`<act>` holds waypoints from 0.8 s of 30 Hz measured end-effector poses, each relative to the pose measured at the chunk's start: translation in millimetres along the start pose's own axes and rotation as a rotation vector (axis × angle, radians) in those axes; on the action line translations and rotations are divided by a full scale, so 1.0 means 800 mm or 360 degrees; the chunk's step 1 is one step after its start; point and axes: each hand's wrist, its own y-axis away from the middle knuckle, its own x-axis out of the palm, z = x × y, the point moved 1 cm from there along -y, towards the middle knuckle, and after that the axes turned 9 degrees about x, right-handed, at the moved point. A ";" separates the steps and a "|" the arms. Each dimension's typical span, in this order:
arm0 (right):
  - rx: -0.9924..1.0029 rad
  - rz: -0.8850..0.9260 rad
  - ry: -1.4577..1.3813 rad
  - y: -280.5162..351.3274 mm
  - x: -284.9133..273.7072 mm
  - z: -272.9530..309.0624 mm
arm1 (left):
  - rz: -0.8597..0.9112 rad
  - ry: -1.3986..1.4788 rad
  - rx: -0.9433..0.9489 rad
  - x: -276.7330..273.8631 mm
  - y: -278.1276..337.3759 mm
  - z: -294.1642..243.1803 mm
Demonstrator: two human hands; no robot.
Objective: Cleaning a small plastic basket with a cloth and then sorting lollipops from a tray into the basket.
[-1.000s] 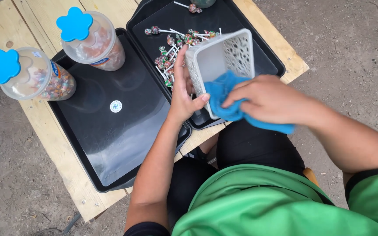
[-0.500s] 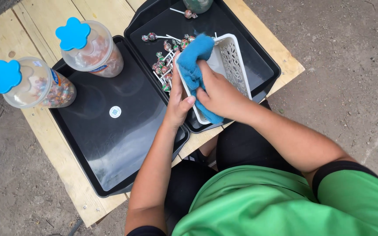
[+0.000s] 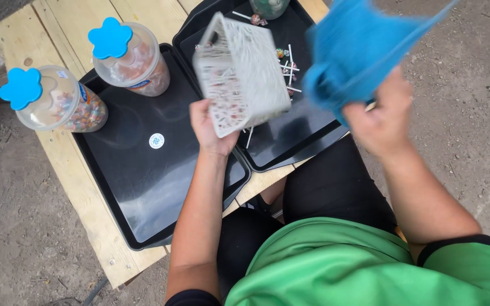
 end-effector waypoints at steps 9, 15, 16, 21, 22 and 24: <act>-0.0511 0.0300 -0.0075 -0.005 0.056 0.073 | 0.0032 -0.0840 0.0046 0.052 0.026 0.006; -0.0249 0.0385 -0.0567 -0.060 0.044 0.051 | 0.0049 -0.0977 0.0118 0.048 0.024 0.011; -0.0253 0.0385 -0.0568 -0.054 0.052 0.030 | 0.0050 -0.1001 0.0136 0.047 0.023 0.010; 0.0732 0.0135 -0.1801 -0.032 0.106 0.012 | 0.0064 -0.1121 0.0205 0.033 0.015 0.006; 0.0734 0.0146 -0.1799 -0.016 0.116 0.011 | 0.0056 -0.1139 0.0224 0.023 0.015 0.006; 0.1007 0.0029 -0.2183 0.016 0.140 0.009 | 0.0038 -0.1187 0.0268 0.002 0.014 0.000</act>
